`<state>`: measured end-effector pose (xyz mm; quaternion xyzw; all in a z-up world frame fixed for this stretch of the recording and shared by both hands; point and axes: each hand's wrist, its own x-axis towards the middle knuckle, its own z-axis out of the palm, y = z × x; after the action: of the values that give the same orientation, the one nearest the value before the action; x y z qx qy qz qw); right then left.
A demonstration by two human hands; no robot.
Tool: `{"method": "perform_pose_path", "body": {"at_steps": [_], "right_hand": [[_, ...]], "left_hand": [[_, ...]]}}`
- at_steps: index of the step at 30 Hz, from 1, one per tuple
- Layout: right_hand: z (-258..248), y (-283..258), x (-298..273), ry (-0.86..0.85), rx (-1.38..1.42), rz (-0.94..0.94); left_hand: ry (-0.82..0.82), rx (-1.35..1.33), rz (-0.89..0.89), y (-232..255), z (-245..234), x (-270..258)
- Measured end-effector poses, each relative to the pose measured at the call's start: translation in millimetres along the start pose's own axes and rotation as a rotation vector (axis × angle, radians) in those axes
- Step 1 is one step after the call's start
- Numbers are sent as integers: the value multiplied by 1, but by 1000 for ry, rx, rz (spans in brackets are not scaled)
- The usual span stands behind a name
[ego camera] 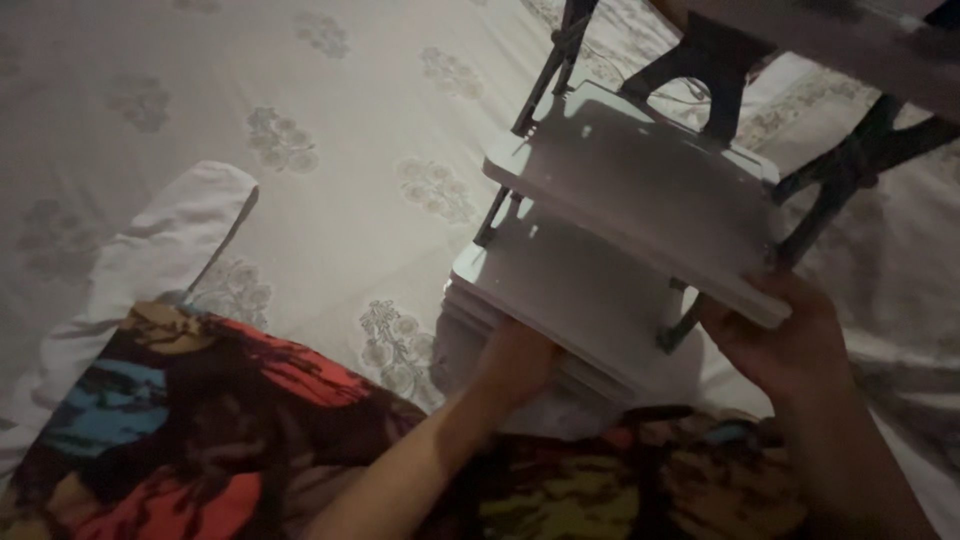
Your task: The person is assembling a white, multi-tiered plastic shelf unit on a bed. They repeatedly attempt to connect the vertical supports to the shelf tiers, struggling with alignment and fit. The person lifts, rotates, and repositions the components multiple times in an effort to secure them together.
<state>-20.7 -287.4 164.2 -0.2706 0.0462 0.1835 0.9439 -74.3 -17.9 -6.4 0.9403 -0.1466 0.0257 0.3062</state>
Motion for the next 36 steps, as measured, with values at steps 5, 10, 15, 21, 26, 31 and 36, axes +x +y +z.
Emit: {"method": "perform_pose_path", "body": {"at_steps": [5, 10, 15, 21, 26, 31, 36], "right_hand": [[17, 6, -2, 635, -167, -122], [37, 11, -7, 699, -271, -147], [39, -16, -24, 467, -546, -212], [45, -45, -47, 362, -595, -218], [41, -56, -49, 311, -539, -184], [42, -70, -46, 274, -497, -182], [50, -77, -43, 273, -527, -157]], "left_hand": [[-160, 40, -37, 26, 5, 54], [-197, 86, -108, 29, 36, 50], [-226, 99, -160, 26, 39, 41], [-94, 109, -136, 23, 37, 48], [189, 131, -25, 13, 67, 61], [17, 154, -81, 28, 43, 76], [-78, 88, -33, 33, 14, 117]]}}
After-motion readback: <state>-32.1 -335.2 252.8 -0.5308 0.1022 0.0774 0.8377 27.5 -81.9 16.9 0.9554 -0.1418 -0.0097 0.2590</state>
